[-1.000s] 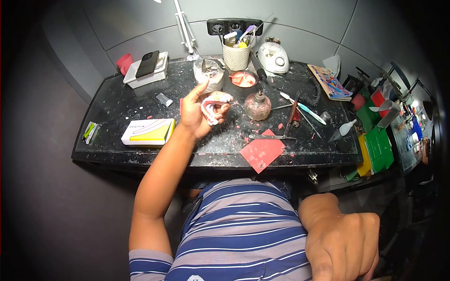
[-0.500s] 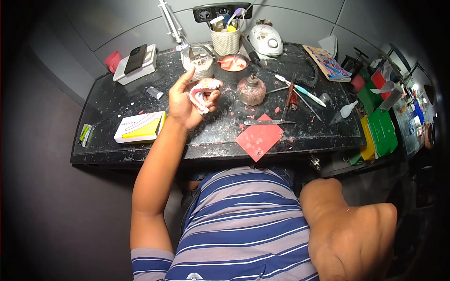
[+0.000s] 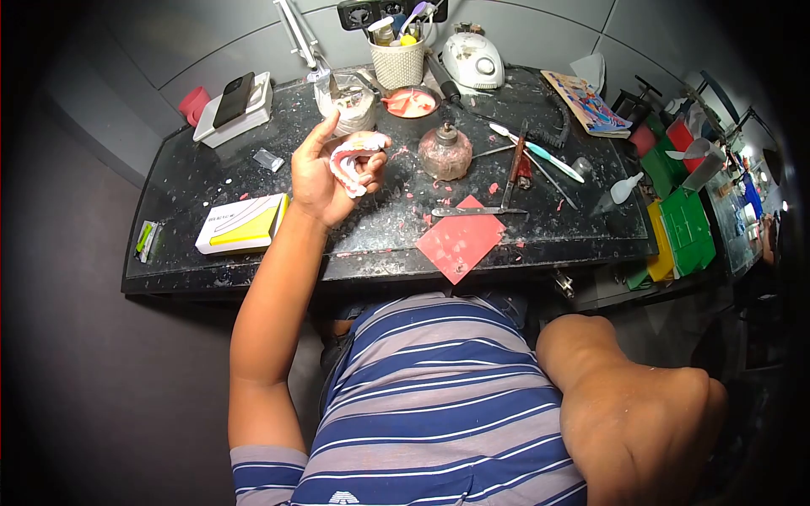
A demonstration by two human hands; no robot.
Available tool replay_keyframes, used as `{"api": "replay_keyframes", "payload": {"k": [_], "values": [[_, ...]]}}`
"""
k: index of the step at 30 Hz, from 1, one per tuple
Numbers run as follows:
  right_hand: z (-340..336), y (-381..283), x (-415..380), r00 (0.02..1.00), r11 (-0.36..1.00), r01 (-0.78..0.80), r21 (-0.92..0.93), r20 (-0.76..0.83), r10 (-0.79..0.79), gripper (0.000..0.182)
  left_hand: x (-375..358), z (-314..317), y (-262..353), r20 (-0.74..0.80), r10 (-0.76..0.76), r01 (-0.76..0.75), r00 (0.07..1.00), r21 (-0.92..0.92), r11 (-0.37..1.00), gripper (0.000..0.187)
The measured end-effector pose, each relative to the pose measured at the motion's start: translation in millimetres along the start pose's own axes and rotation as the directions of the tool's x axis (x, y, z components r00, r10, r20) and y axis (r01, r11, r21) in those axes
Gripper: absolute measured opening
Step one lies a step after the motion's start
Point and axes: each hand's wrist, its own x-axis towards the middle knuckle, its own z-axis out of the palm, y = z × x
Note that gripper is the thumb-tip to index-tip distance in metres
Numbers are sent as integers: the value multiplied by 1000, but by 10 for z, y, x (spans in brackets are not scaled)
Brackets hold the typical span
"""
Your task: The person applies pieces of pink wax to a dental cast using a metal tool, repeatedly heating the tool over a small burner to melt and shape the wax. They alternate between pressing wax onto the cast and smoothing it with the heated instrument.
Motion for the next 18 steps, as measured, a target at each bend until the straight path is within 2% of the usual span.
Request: {"api": "replay_keyframes", "payload": {"k": [4, 5, 6, 7, 8, 9, 10, 11, 12, 13, 15, 16, 18], "values": [[39, -6, 87, 999, 999, -34, -32, -18, 34, 15, 9, -39, 5, 43, 9, -10, 999, 17, 1000, 75], [162, 59, 123, 986, 928, -165, -334, -76, 148, 13, 6, -52, 11, 80, 2, -3, 997, 11, 1000, 75], [296, 114, 149, 957, 751, -288, -594, -164, 237, 14, 5, -58, 14, 79, 2, -2, 997, 9, 1000, 75], [418, 182, 190, 916, 489, -389, -781, -274, 291, 17, 5, -57, 17, 70, 0, -1, 998, 14, 1000, 75], [556, 213, 217, 868, 170, -456, -874, -394, 303, 22, 6, -54, 18, 59, -2, 1, 998, 19, 1000, 75], [671, 256, 249, 817, -165, -480, -862, -507, 273, 27, 7, -54, 19, 58, -2, 1, 998, 17, 1000, 75], [867, 273, 226, 770, -481, -459, -747, -604, 203, 32, 7, -55, 18, 61, -1, 0, 998, 19, 1000, 75], [884, 388, 429, 733, -741, -396, -542, -673, 102, 38, 8, -52, 15, 64, 1, -2, 998, 21, 1000, 75], [785, 417, 539, 708, -916, -296, -271, -706, -20, 44, 7, -36, 9, 63, 0, -1, 998, 20, 1000, 75], [841, 436, 599, 707, -916, -297, -271, -707, -20, 44, 6, -10, 2, 37, 3, -4, 999, 19, 1000, 75], [914, 454, 676, 425, -869, -490, -67, -889, -171, 39, -1, 6, 2, 9, 5, -5, 1000, 16, 1000, 75], [881, 461, 705, 423, -869, -490, -66, -890, -171, 39, 2, 3, 2, 7, 7, -7, 1000, 18, 1000, 75], [692, 445, 624, 483, -732, -587, -347, -875, 28, 35, 5, -2, -3, 3, 6, -6, 1000, 17, 1000, 75]]}}
